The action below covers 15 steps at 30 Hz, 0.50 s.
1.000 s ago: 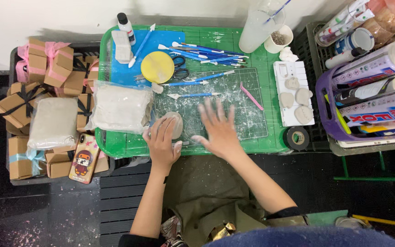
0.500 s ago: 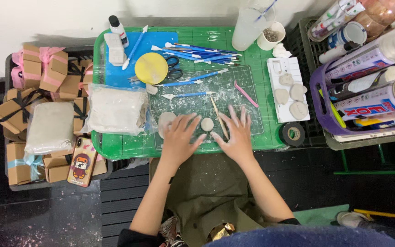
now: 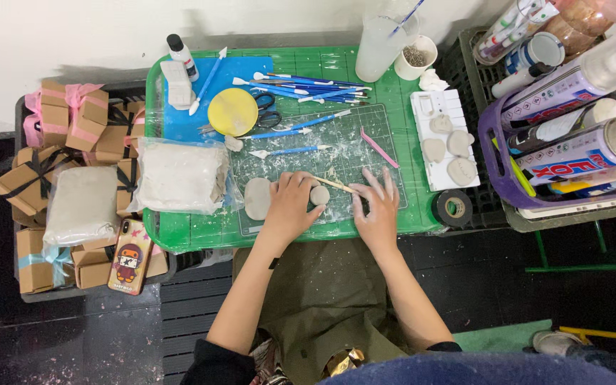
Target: The person rolls and shapes pieces of clay by hand on a green cutting mat, using fingers to smooth the surface and a small wooden tool to define a seam.
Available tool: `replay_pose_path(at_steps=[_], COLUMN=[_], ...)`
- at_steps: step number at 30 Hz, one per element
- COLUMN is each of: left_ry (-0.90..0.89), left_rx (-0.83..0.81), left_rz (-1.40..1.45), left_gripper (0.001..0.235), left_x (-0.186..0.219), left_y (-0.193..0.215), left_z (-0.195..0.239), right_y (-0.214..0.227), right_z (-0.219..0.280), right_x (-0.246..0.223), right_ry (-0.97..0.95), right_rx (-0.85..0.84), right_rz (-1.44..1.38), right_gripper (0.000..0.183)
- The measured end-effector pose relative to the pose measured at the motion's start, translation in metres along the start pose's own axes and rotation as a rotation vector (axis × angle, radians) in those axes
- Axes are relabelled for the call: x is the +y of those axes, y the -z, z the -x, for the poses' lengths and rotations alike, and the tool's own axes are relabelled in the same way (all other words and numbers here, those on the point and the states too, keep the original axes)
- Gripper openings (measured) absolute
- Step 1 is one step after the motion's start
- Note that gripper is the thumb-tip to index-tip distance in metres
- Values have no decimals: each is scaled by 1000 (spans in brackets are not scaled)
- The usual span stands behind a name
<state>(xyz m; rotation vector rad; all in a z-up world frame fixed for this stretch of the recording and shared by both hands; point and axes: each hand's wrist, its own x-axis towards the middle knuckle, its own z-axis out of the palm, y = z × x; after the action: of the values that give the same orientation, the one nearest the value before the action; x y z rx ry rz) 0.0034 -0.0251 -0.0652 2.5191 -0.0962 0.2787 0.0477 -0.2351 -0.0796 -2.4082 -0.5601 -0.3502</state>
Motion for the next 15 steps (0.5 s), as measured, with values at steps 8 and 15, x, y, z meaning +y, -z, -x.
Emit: replay_pose_path(at_steps=[8,15], left_ry=[130,116], left_rx=[-127,-72], left_rz=[-80,176], left_gripper=[50,41], left_x=[19,24], left_y=[7,9], left_z=[-16,-10], right_y=[-3,-3], right_z=[0,-1], right_x=[-1,-1], right_ry=[-71,-46], right_rx=[9,28], right_rz=[-19,-13], right_gripper=[18,17])
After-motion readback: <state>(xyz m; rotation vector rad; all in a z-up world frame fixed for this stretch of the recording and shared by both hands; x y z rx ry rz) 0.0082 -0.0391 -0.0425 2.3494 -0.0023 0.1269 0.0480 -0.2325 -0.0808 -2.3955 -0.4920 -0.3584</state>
